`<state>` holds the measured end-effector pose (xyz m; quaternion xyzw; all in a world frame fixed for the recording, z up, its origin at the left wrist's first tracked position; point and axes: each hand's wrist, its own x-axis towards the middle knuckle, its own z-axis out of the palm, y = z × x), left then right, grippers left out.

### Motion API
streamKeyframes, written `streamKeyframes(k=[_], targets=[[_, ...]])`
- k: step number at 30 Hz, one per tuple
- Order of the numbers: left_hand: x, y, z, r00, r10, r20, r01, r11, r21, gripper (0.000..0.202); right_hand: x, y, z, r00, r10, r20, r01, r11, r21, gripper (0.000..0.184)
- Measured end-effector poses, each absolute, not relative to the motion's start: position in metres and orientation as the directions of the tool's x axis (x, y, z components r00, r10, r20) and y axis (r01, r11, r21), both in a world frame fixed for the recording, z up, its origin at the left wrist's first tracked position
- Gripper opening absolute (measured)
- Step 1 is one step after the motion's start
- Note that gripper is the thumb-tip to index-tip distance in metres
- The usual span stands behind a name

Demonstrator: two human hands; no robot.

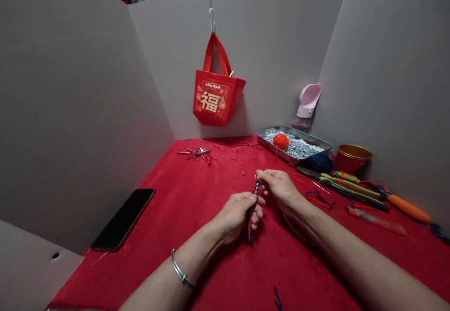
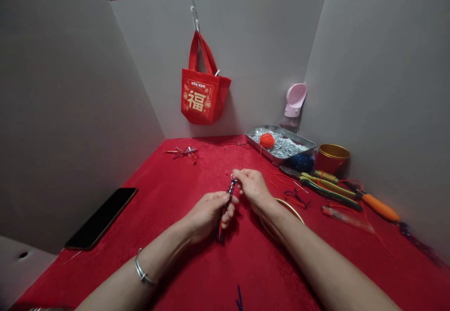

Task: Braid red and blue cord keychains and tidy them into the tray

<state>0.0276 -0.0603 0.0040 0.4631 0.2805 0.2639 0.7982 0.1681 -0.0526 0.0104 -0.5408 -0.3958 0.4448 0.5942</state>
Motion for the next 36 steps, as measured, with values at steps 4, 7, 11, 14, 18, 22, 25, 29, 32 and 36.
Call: streamKeyframes(k=[4,7,11,14,18,22,25,29,32,36], targets=[[0.023,-0.057,0.001,0.768,0.601,-0.219,-0.154,0.506,0.849,0.030,0.173,-0.053,0.012,0.320,0.946,-0.048,-0.151,0.001,-0.988,0.027],[0.020,-0.055,0.001,0.765,0.619,-0.177,-0.164,0.453,0.876,0.026,0.176,-0.052,0.014,0.360,0.931,-0.058,-0.165,0.002,-0.986,0.025],[0.018,-0.055,0.004,0.763,0.619,-0.185,-0.158,0.457,0.875,0.028,0.179,-0.050,0.014,0.362,0.930,-0.059,-0.184,0.009,-0.983,0.025],[0.017,-0.055,0.008,0.776,0.586,-0.234,-0.138,0.520,0.843,0.026,0.181,-0.048,0.015,0.368,0.927,-0.065,-0.207,0.013,-0.978,0.025],[0.016,-0.055,0.012,0.769,0.591,-0.242,-0.118,0.504,0.856,0.022,0.184,-0.048,0.016,0.371,0.924,-0.090,-0.235,-0.001,-0.972,0.026],[0.017,-0.055,0.012,0.771,0.573,-0.277,-0.101,0.539,0.836,0.020,0.185,-0.048,0.017,0.369,0.924,-0.100,-0.256,-0.003,-0.967,0.027],[0.017,-0.055,0.011,0.767,0.570,-0.293,-0.096,0.554,0.827,0.020,0.185,-0.049,0.017,0.354,0.930,-0.097,-0.276,0.005,-0.961,0.028],[0.018,-0.055,0.009,0.764,0.572,-0.299,-0.083,0.545,0.834,0.022,0.183,-0.050,0.018,0.344,0.934,-0.099,-0.287,0.004,-0.958,0.028],[0.020,-0.055,0.004,0.749,0.614,-0.247,-0.111,0.484,0.868,0.028,0.182,-0.049,0.018,0.333,0.939,-0.089,-0.287,0.011,-0.958,0.027],[0.019,-0.054,0.001,0.732,0.660,-0.167,-0.121,0.368,0.922,0.034,0.182,-0.049,0.017,0.360,0.931,-0.065,-0.257,0.032,-0.966,0.029]])
